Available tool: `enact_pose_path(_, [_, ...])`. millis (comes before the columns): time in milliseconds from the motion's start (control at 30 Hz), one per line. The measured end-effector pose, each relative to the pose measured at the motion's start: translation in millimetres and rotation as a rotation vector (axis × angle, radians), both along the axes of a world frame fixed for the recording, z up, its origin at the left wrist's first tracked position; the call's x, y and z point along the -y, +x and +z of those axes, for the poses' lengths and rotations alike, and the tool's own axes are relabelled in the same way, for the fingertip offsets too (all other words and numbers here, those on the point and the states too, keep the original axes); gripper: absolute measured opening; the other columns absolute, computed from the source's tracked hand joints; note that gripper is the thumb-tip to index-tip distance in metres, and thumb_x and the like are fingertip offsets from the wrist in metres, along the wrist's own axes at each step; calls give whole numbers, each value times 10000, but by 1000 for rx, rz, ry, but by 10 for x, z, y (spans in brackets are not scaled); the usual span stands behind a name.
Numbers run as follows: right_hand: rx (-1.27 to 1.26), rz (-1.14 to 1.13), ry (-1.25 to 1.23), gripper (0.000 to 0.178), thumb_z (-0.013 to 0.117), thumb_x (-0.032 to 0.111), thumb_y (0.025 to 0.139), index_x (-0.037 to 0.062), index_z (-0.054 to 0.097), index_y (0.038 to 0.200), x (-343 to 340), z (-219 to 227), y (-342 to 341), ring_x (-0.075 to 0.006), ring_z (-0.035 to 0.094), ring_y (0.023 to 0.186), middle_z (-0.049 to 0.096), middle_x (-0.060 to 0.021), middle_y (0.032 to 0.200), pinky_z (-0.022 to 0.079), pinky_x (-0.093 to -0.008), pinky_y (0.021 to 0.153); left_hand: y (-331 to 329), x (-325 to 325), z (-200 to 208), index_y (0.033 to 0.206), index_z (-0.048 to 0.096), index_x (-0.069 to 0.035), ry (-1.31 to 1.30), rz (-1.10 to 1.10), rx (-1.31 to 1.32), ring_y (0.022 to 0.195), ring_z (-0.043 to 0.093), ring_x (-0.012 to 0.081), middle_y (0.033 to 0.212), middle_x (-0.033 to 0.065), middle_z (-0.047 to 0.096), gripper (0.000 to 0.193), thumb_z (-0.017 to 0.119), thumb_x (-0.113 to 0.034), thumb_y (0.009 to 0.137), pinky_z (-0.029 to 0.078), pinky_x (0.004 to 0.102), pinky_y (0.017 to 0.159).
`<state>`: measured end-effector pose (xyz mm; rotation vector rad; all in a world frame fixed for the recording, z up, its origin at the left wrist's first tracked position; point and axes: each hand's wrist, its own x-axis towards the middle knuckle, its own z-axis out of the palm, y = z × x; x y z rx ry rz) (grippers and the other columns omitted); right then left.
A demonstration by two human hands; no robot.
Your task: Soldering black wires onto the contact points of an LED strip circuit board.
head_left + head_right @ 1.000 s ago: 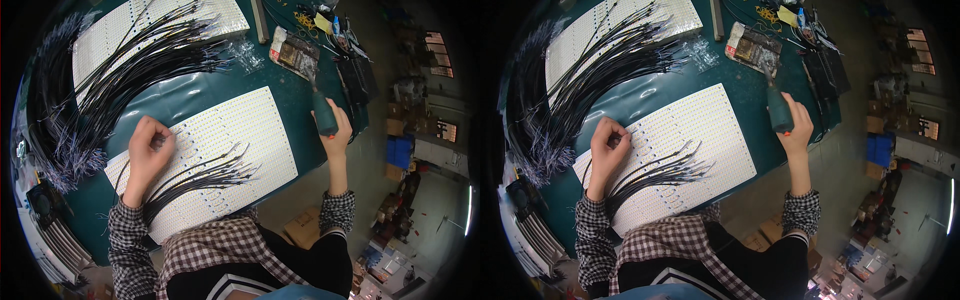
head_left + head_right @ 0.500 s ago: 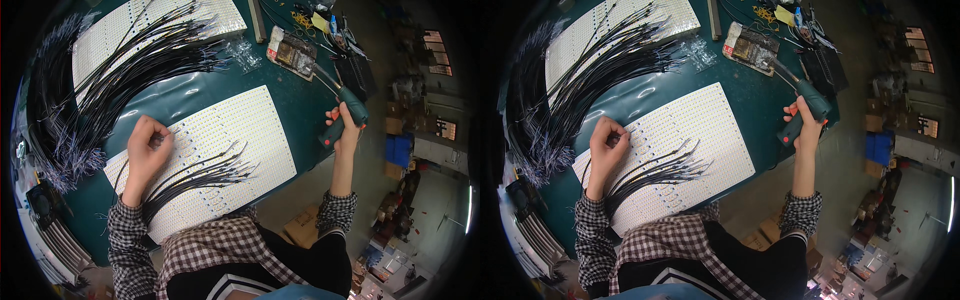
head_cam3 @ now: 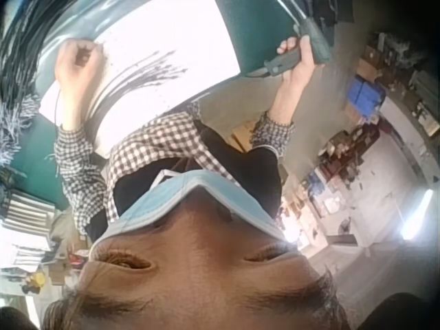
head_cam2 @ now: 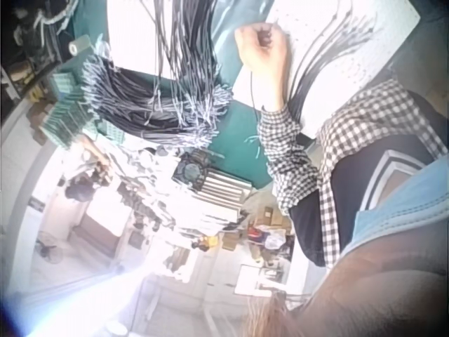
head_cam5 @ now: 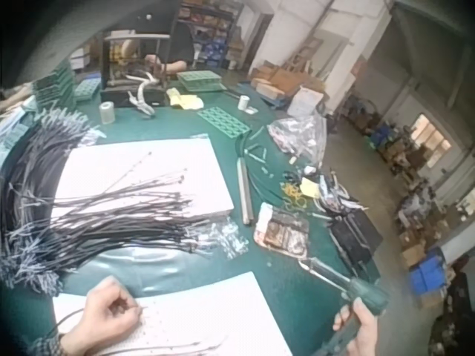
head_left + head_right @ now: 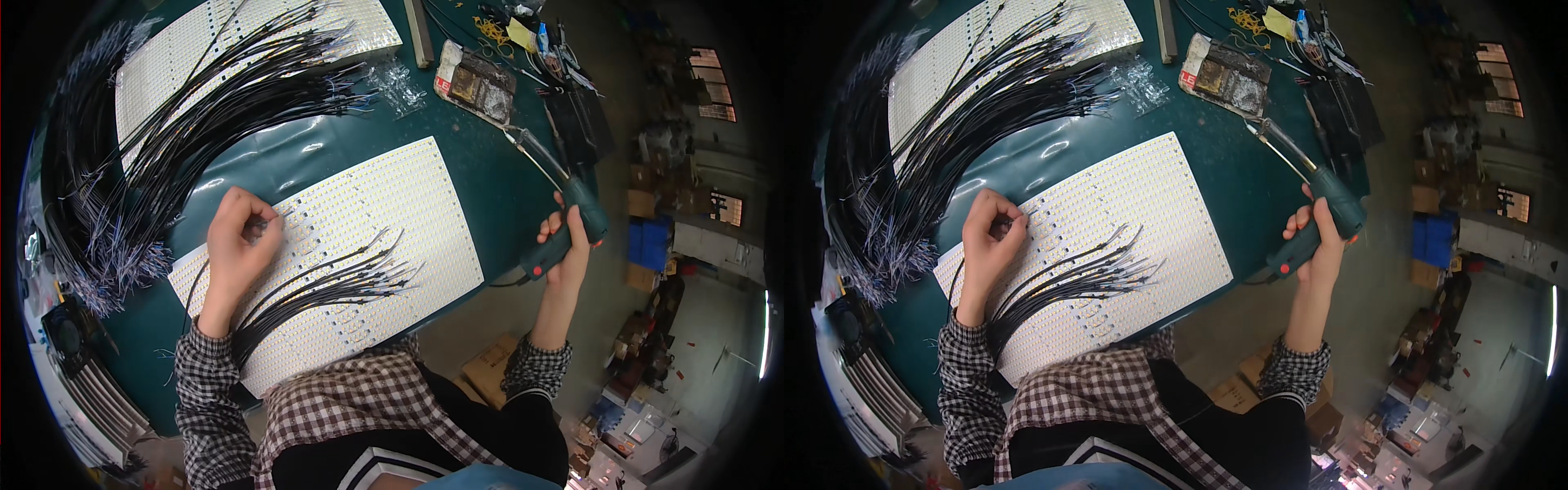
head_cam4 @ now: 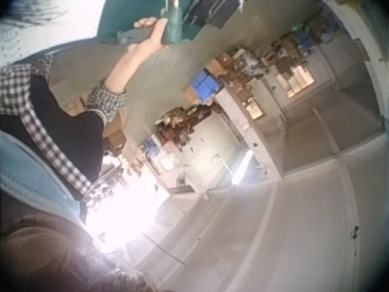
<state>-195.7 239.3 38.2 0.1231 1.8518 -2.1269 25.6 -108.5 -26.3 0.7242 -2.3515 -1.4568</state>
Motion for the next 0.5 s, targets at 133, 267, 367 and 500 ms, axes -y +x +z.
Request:
enact_pose_path(133, [88,93,-145,425,497,309,981,-45,475,1214,-55,110,220,-147,534,710,511,-47,736,484,-231,559,-4,-5,-33,767,582,-13,-17,-2,-34,670,523,92,804,33,512,84,664,-21,750,415,207,588])
enact_pose_path(267, [256,101,-363,430,447,324,997,-39,460,1227,-42,151,388,-176,570,734,538,-67,774,526,-261,550,1,-8,-73,773,585,-10,-9,-6,-47,672,534,97,804,35,519,81,663,-13,754,419,209,590])
enact_pose_path(367, [344,168,-487,454,440,353,998,-26,440,1249,-61,139,456,-185,561,777,533,-69,816,529,-265,566,-1,-19,-73,781,589,-7,-5,-15,-64,672,539,98,806,35,524,80,666,-10,756,421,210,588])
enact_pose_path(500, [447,244,-583,472,443,379,994,-8,428,1263,-32,87,492,-197,550,827,525,-68,861,529,-270,572,17,-16,-79,794,606,-15,-4,-10,-70,662,537,107,806,40,524,71,670,-28,766,426,216,587])
